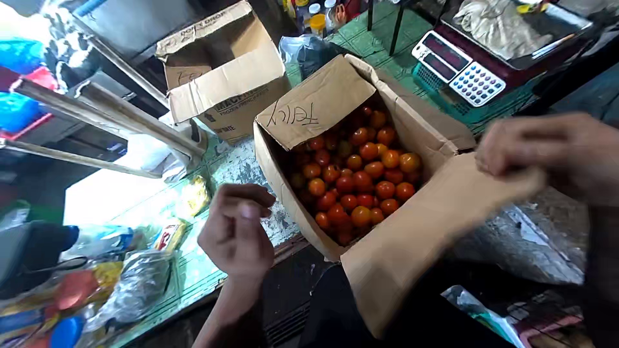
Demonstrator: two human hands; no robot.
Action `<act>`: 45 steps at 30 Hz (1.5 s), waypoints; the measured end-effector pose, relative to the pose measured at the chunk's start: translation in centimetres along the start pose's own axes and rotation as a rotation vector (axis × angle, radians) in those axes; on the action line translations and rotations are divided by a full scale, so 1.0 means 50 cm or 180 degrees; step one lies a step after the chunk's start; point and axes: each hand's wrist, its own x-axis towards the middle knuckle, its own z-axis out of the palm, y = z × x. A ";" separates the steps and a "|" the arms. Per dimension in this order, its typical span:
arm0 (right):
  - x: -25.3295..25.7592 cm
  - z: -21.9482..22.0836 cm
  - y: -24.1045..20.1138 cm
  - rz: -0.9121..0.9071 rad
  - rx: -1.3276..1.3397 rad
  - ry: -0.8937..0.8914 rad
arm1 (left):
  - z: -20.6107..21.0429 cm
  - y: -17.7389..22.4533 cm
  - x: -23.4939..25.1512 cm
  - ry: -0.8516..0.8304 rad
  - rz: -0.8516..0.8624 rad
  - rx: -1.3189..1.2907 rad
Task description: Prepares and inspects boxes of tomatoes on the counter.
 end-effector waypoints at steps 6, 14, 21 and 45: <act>-0.186 0.084 0.053 0.0352 -0.1593 0.0570 | 0.089 -0.136 0.084 -0.3078 -0.0749 0.1090; -0.124 0.302 -0.027 0.1917 -0.2761 0.1347 | 0.106 -0.227 0.249 -0.3045 0.0381 0.2421; -0.058 0.429 -0.019 0.2642 -0.2715 0.2006 | 0.075 -0.284 0.176 -0.3555 0.2372 0.1856; 0.034 0.568 0.033 0.1989 0.0658 0.3616 | 0.048 -0.594 0.412 -0.3904 0.0405 0.1737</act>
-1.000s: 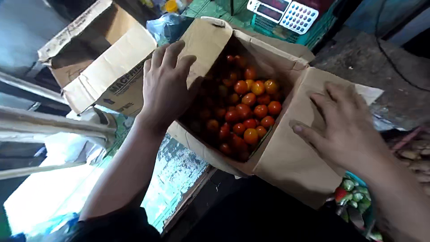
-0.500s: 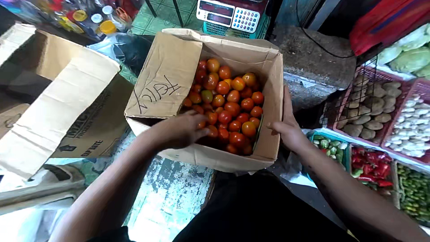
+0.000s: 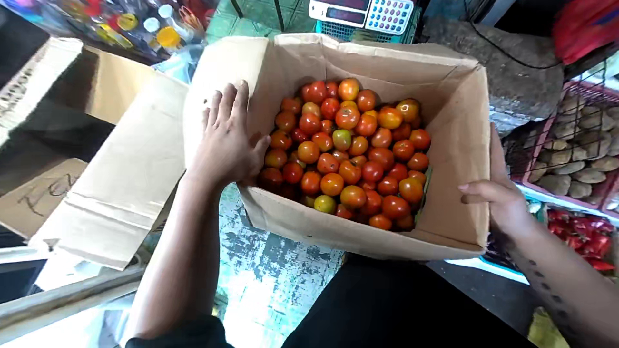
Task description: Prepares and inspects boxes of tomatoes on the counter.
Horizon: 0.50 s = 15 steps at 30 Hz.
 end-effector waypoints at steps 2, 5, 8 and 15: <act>-0.004 0.005 -0.012 0.0077 -0.0244 0.0136 | 0.009 -0.017 0.010 -0.0201 -0.0086 -0.0456; 0.008 0.001 -0.026 0.0066 -0.0534 0.0052 | 0.006 -0.024 0.007 -0.0369 -0.0224 -0.1217; 0.008 -0.001 -0.032 0.0128 -0.0666 0.0057 | 0.029 -0.039 -0.006 -0.0611 -0.0351 -0.2737; 0.005 -0.002 -0.018 -0.0054 -0.0379 0.0017 | 0.064 -0.032 -0.027 -0.0054 -0.0365 -0.3793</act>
